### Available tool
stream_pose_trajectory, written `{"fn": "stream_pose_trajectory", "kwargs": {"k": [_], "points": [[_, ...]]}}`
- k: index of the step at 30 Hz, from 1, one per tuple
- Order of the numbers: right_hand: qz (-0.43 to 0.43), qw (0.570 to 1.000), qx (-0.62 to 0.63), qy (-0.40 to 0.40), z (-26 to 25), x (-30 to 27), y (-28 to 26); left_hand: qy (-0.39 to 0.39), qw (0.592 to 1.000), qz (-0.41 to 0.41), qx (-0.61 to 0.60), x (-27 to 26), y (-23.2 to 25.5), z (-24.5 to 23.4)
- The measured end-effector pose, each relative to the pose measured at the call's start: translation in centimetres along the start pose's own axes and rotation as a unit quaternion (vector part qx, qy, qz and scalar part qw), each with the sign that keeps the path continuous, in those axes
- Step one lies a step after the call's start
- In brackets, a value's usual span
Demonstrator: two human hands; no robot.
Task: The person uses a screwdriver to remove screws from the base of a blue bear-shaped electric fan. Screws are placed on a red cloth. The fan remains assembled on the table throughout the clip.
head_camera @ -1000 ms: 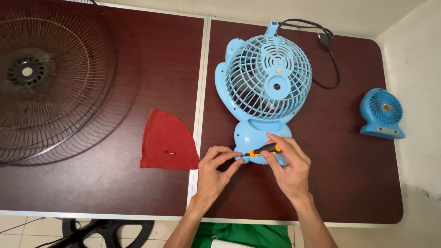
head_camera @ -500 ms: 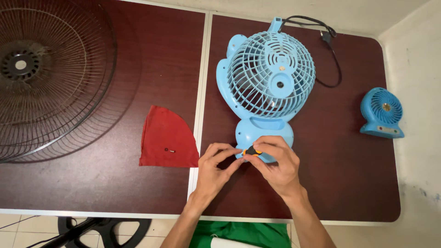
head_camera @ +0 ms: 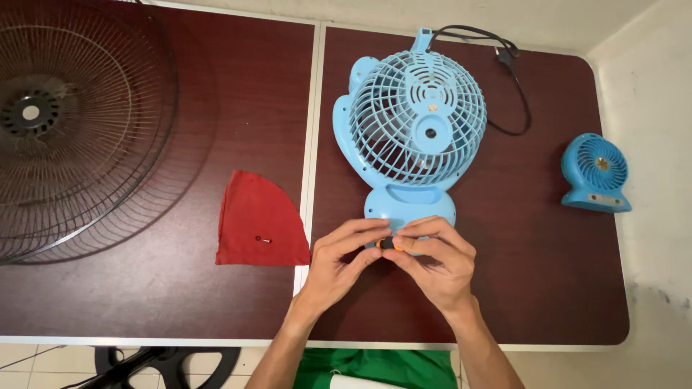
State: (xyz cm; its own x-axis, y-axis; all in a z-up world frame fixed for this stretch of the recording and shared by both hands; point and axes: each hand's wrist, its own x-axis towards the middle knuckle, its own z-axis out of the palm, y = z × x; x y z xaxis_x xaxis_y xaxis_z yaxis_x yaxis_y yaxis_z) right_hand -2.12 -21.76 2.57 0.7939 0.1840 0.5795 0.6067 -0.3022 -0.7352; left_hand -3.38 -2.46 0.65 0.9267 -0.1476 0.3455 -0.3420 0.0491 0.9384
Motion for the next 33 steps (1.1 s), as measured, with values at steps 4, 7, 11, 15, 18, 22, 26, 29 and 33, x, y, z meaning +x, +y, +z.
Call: {"fn": "stream_pose_trajectory", "kwargs": {"k": [4,7,11,15,18,22,26,29,33], "points": [[0.001,1.0,0.012,-0.009,-0.3,0.6,-0.2,-0.017,0.998,-0.062,-0.022,0.3,0.2,0.1],[-0.003,1.0,0.019,-0.023,-0.5,1.0,-0.6,-0.016,0.996,-0.084,-0.022,0.4,0.0,0.2],[-0.02,0.999,0.013,-0.038,-0.7,1.3,-1.2,-0.005,0.996,-0.09,-0.026,0.0,-1.0,0.0],[-0.009,0.999,-0.035,-0.022,-0.3,1.2,-1.6,0.027,0.996,-0.071,0.045,-0.7,-2.3,-0.2],[0.016,0.999,-0.033,0.0,0.8,1.0,-2.2,0.089,0.984,-0.126,0.093,-1.3,-2.7,-0.2],[0.015,0.998,-0.048,0.021,1.2,1.3,-2.1,0.081,0.972,-0.214,0.049,-1.5,-2.8,-0.1],[-0.007,0.999,-0.028,-0.019,0.6,1.8,-2.0,0.054,0.974,-0.22,0.006,-1.8,-2.7,0.2],[0.006,0.997,0.001,-0.076,-0.3,1.8,-1.9,0.05,0.975,-0.214,0.012,-1.6,-2.7,0.4],[-0.005,0.997,0.019,-0.074,-0.3,1.3,-1.4,0.047,0.976,-0.212,0.012,-1.3,-2.1,0.5]]}}
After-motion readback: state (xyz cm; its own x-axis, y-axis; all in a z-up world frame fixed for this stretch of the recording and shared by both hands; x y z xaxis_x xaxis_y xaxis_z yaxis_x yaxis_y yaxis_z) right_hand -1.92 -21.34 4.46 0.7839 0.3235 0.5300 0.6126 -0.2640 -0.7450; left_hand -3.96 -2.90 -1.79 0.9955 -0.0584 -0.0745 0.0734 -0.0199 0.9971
